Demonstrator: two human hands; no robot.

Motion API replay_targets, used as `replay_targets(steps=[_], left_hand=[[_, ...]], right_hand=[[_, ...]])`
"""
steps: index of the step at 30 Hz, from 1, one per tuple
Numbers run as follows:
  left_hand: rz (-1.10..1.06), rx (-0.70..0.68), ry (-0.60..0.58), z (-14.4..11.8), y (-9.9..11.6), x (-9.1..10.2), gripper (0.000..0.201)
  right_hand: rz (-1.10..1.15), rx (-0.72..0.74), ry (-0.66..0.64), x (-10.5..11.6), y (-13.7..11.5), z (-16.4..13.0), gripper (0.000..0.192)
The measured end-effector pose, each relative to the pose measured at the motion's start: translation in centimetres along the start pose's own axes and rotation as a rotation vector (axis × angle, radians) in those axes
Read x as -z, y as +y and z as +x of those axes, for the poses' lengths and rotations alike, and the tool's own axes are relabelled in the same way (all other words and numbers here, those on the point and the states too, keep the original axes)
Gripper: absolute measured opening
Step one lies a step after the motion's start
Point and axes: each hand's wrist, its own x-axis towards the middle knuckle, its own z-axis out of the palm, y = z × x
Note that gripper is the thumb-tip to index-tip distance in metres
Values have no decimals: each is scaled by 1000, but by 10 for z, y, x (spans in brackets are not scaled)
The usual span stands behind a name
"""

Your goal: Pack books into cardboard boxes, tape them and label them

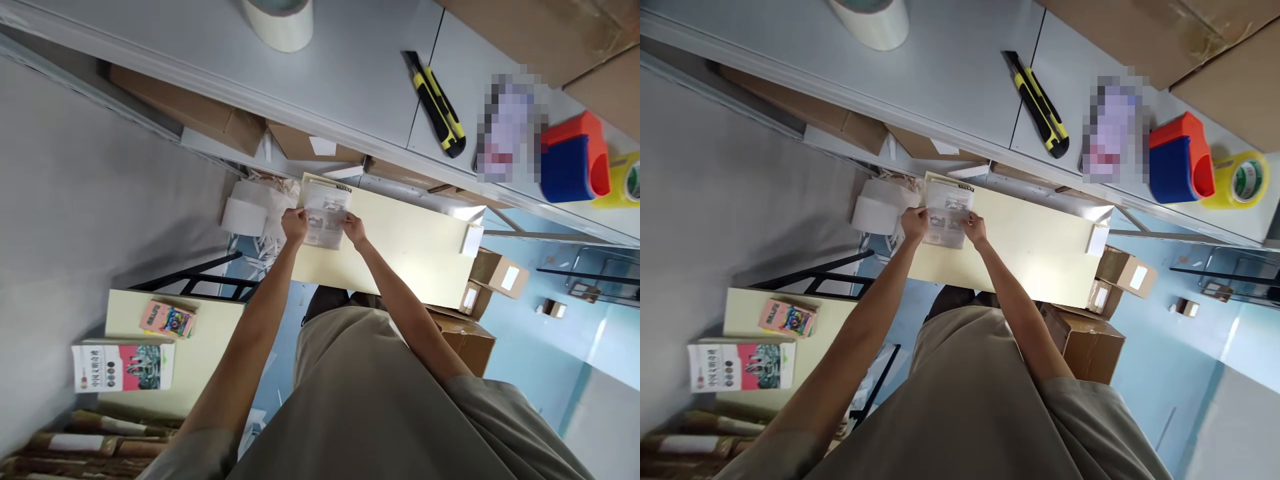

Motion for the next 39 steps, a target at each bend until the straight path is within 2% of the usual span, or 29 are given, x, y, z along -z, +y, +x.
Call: replay_targets(steps=[3,6,9,12,14,17,20,23,28,31,34,39], left_hand=[[28,83,90,-2,3,-6,32],[-65,86,96,-9,8,-7,33],[-165,42,130,-29,13,-6,41],[-274,-85,128,-70,21,-9,49],[-349,-222,106,-107,29,-15,49],[-393,-364,103,-166,38,-30,64],[-449,-431,162,-218,40,-46,90],[-551,-434,259,-261,31,-58,95],[-723,-309,517,-314,6,-59,73],[-789,-260,718,-343,-13,-47,64],[-781,-214,893,-378,-35,-32,65],[-730,-284,972,-441,-75,-6,88]], right_hand=[[26,-69,29,-1,-7,-8,40],[153,-114,53,6,-16,-24,66],[328,-126,-25,22,-26,-42,93],[374,-46,-171,43,-36,-62,116],[376,50,-242,54,-43,-78,120],[470,139,-274,63,-54,-107,110],[654,131,-378,60,-64,-142,94],[801,85,-512,50,-69,-181,83],[808,50,-659,23,-59,-241,81],[768,45,-782,-2,-50,-276,83],[704,47,-910,-32,-48,-313,85],[559,50,-1069,-92,-53,-377,87]])
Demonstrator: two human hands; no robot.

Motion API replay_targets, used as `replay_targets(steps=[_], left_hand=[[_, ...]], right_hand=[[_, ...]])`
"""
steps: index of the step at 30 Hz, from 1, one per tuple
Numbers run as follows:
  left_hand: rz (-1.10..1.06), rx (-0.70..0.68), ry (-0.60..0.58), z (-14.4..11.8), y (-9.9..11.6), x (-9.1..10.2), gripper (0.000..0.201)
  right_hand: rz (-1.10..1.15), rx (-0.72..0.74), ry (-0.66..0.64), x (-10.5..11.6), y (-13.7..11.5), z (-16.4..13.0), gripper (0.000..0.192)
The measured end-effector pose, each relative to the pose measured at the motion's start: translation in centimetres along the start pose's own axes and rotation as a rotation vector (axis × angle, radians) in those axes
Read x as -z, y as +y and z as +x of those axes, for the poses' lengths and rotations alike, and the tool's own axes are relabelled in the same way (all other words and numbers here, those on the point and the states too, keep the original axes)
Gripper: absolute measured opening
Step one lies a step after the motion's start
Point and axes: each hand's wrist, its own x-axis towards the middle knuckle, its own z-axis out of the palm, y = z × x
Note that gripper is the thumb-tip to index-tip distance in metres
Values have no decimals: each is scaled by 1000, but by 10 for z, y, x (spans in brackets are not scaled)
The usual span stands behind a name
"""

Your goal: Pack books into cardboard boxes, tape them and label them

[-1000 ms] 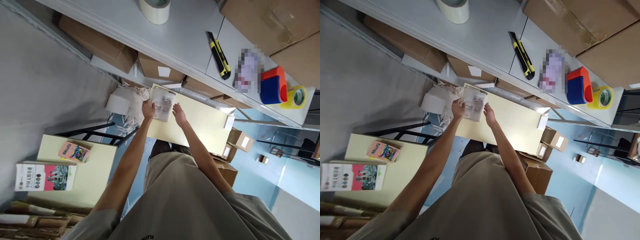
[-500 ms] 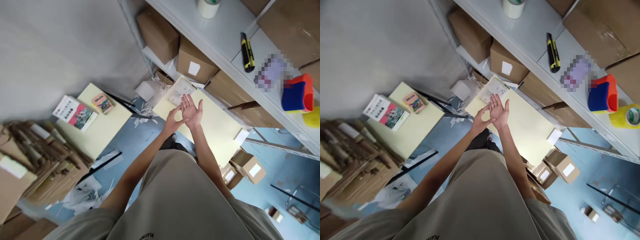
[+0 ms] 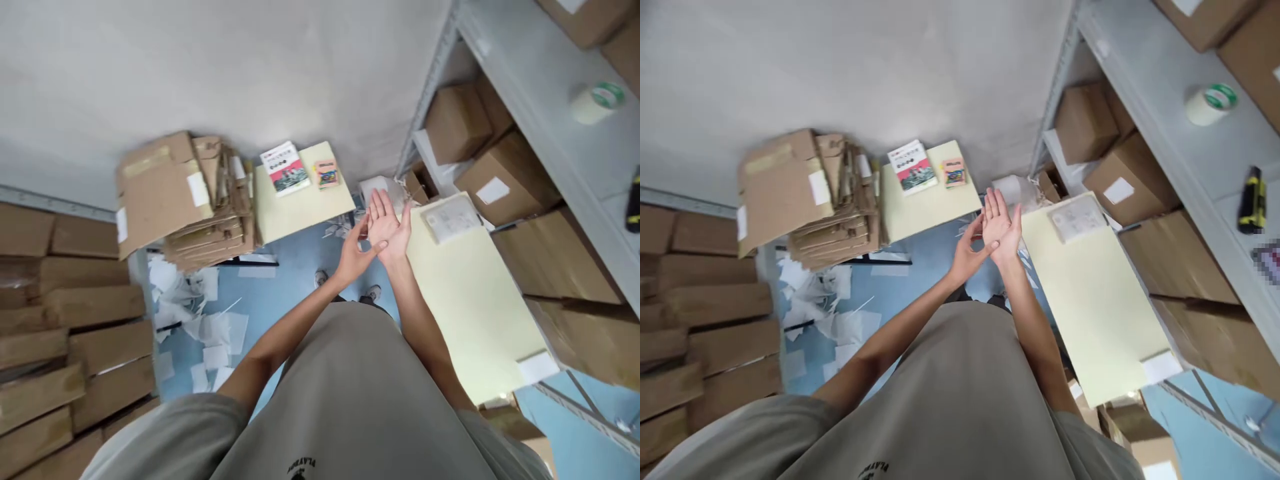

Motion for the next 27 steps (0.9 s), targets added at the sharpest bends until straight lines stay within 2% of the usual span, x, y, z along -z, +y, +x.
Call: replay_targets(steps=[3,5,8,10,13,15,17,18,19,21,24,27], left_hand=[[-47,-9,131,4,0,56,81],[-77,6,244,9,-6,102,76],[-152,83,377,16,-24,185,72],[-228,210,482,20,-39,249,65],[-368,489,730,23,-61,351,51],[-481,642,907,25,-73,415,47],[-578,742,1039,27,-83,466,45],[-618,775,1086,28,-88,486,43],[-649,804,1124,30,-91,501,40],[-692,830,1193,34,-98,520,32],[-721,731,1277,35,-104,526,26],[-641,567,1250,29,-103,525,35]], right_hand=[[-43,-54,-97,-55,38,14,86],[-56,-99,-161,-94,74,22,84],[-57,-189,-238,-150,140,35,80],[-62,-268,-271,-180,187,44,78],[-95,-364,-258,-211,248,56,74],[-116,-389,-211,-224,277,64,71],[-130,-394,-157,-234,296,70,68],[-137,-393,-134,-238,302,73,67],[-146,-394,-115,-242,307,75,65],[-169,-397,-93,-250,312,80,61],[-203,-379,-101,-261,314,88,56],[-238,-329,-141,-271,315,100,53]])
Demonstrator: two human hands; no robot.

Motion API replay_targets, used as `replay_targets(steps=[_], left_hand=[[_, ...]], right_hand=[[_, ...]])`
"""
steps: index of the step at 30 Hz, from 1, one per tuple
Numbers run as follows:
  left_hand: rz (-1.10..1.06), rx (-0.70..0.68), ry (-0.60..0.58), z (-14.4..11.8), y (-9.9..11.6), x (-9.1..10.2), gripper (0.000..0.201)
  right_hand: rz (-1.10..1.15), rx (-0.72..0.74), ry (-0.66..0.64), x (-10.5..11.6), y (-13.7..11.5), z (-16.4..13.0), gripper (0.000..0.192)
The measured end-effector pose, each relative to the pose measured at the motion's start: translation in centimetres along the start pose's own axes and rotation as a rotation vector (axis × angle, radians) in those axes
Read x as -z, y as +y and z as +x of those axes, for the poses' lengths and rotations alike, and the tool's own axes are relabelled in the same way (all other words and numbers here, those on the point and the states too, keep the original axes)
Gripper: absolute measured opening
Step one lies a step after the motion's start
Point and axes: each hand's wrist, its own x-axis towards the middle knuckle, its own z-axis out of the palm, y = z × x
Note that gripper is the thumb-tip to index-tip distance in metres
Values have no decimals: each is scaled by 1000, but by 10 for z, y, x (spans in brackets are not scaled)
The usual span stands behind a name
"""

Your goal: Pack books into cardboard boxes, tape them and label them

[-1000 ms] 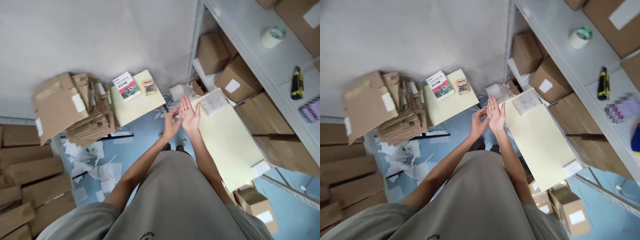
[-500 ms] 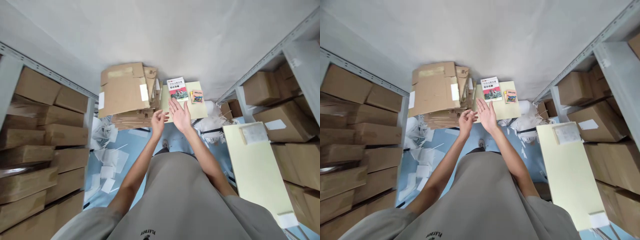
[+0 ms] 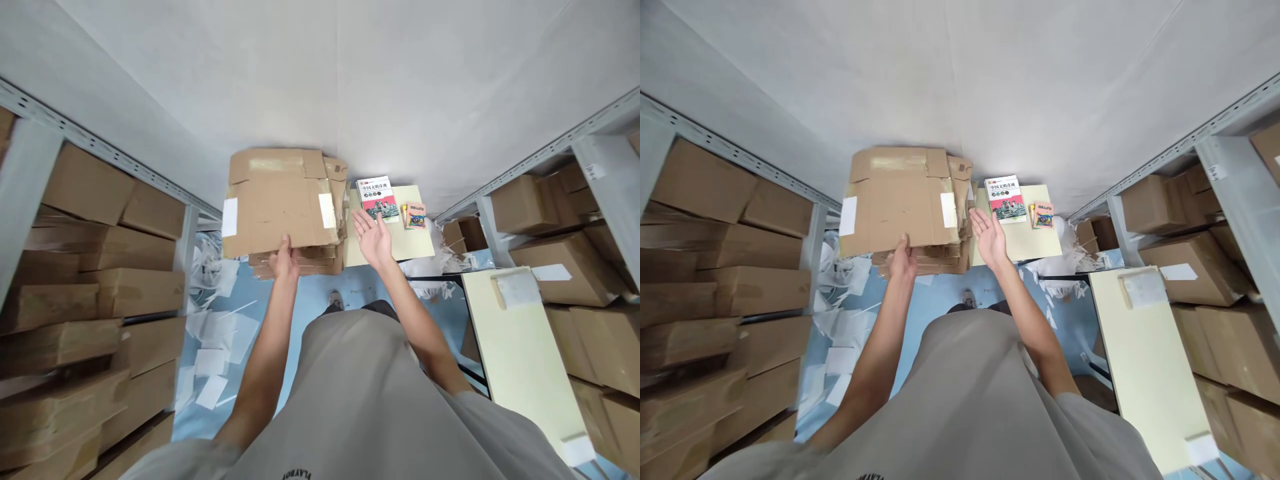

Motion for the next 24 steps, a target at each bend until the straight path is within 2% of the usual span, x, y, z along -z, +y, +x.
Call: replay_targets(steps=[3,5,7,9,11,13,16,18,20,22,24], left_hand=[[111,-171,-119,-6,5,10,50],[159,-248,-213,-11,10,13,62],[211,-289,-311,-17,15,10,71],[298,-309,-411,-23,17,0,74],[396,-319,-525,-31,15,-18,75],[497,-328,-679,-43,6,-39,74],[631,-316,-960,-74,-17,-72,74],[687,-260,-1142,-101,-38,-90,72],[735,-168,-1296,-129,-63,-104,69],[787,-77,-1415,-157,-93,-116,69],[840,-18,-1509,-186,-128,-127,69]], right_hand=[[-71,93,-39,-6,-11,11,57],[-142,212,-48,-5,-26,16,62],[-243,390,-1,6,-50,16,68],[-386,613,120,29,-81,11,71],[-565,828,289,67,-115,-1,75],[-745,973,466,120,-146,-23,81],[-833,1047,700,212,-172,-81,90],[-808,988,812,270,-171,-135,90],[-750,914,935,319,-157,-197,89],[-689,849,1056,356,-136,-260,83],[-641,794,1142,384,-113,-318,68]])
